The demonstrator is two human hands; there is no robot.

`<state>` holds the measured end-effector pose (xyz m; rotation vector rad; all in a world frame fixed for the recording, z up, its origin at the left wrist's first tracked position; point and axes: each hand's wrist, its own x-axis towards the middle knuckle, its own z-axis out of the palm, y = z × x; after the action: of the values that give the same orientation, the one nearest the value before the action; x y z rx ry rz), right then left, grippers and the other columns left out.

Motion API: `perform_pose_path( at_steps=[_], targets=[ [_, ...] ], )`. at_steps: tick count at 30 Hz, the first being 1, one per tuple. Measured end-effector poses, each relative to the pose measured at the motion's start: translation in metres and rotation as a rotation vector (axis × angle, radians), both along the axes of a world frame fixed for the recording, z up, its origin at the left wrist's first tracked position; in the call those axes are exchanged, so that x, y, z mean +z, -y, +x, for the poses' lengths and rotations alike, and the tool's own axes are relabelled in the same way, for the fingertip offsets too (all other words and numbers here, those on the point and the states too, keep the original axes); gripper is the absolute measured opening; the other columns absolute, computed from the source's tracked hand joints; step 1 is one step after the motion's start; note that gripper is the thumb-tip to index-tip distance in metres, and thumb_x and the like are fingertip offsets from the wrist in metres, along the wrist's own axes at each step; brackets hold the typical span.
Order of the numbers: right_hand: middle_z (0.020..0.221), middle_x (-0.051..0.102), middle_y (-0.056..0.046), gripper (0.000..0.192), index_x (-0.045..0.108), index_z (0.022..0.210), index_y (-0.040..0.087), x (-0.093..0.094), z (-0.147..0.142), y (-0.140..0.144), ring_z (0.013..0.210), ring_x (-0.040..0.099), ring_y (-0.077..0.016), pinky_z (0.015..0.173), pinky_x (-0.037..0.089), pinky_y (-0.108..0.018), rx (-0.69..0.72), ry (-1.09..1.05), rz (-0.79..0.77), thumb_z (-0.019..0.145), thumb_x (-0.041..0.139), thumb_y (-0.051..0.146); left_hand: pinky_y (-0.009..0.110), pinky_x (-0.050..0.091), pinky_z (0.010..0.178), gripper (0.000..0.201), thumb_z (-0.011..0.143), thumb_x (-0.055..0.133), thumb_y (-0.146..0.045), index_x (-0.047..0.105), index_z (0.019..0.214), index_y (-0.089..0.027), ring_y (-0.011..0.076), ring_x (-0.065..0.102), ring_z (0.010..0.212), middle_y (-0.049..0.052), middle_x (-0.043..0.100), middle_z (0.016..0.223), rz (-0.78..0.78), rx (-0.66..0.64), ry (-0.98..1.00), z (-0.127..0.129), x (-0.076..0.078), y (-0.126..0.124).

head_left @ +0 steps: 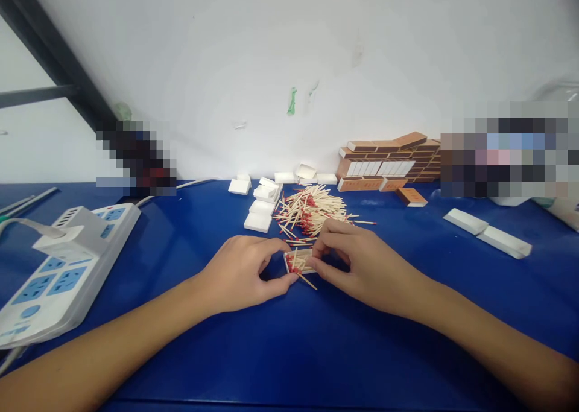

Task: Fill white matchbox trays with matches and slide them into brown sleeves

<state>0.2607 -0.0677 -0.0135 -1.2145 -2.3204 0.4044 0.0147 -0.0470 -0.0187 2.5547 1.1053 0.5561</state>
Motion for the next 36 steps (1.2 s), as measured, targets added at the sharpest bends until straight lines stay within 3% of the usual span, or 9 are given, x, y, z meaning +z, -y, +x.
perform_pose_path(
  at_steps=[9, 16, 23, 29, 36],
  targets=[
    [0.099, 0.065, -0.006, 0.010, 0.070, 0.095, 0.022, 0.0024, 0.0047, 0.0012, 0.085, 0.063, -0.0187, 0.069, 0.048, -0.031, 0.035, 0.048, -0.034, 0.101, 0.063, 0.026, 0.026, 0.033, 0.055, 0.027, 0.090, 0.072, -0.041, 0.076, 0.109, -0.021, 0.0111, 0.049, 0.052, -0.008, 0.050, 0.058, 0.009, -0.021, 0.002, 0.0004, 0.0001, 0.0008],
    [0.100, 0.064, -0.006, 0.017, 0.067, 0.093, 0.020, -0.0009, 0.0041, 0.0004, 0.083, 0.063, -0.0181, 0.070, 0.049, -0.032, 0.050, 0.083, -0.066, 0.105, 0.057, 0.025, 0.025, 0.035, 0.056, 0.028, 0.090, 0.074, -0.040, 0.076, 0.111, -0.021, 0.0112, 0.050, 0.053, -0.008, 0.051, 0.058, 0.012, -0.039, 0.003, -0.0001, -0.0003, 0.0006],
    [0.100, 0.063, -0.004, 0.013, 0.067, 0.096, 0.021, -0.0026, 0.0018, 0.0010, 0.085, 0.063, -0.0181, 0.073, 0.048, -0.033, 0.046, 0.061, -0.117, 0.104, 0.062, 0.029, 0.025, 0.036, 0.057, 0.027, 0.090, 0.074, -0.039, 0.075, 0.112, -0.022, 0.0111, 0.051, 0.054, -0.007, 0.055, 0.061, 0.022, -0.087, 0.021, 0.0006, -0.0005, 0.0031],
    [0.102, 0.063, -0.005, 0.016, 0.066, 0.095, 0.021, -0.0034, 0.0067, -0.0022, 0.084, 0.063, -0.0174, 0.072, 0.049, -0.032, 0.099, 0.057, -0.098, 0.107, 0.055, 0.024, 0.025, 0.037, 0.057, 0.029, 0.091, 0.073, -0.040, 0.074, 0.113, -0.022, 0.0112, 0.052, 0.054, -0.007, 0.055, 0.061, 0.010, -0.091, 0.020, -0.0004, -0.0009, 0.0032],
    [0.101, 0.064, -0.006, 0.014, 0.065, 0.095, 0.021, -0.0057, 0.0060, -0.0027, 0.084, 0.063, -0.0190, 0.071, 0.049, -0.032, 0.067, 0.093, -0.015, 0.106, 0.056, 0.021, 0.025, 0.037, 0.058, 0.029, 0.090, 0.074, -0.039, 0.075, 0.113, -0.022, 0.0112, 0.051, 0.054, -0.007, 0.055, 0.062, 0.011, -0.090, 0.017, -0.0006, -0.0014, 0.0035]
  ],
)
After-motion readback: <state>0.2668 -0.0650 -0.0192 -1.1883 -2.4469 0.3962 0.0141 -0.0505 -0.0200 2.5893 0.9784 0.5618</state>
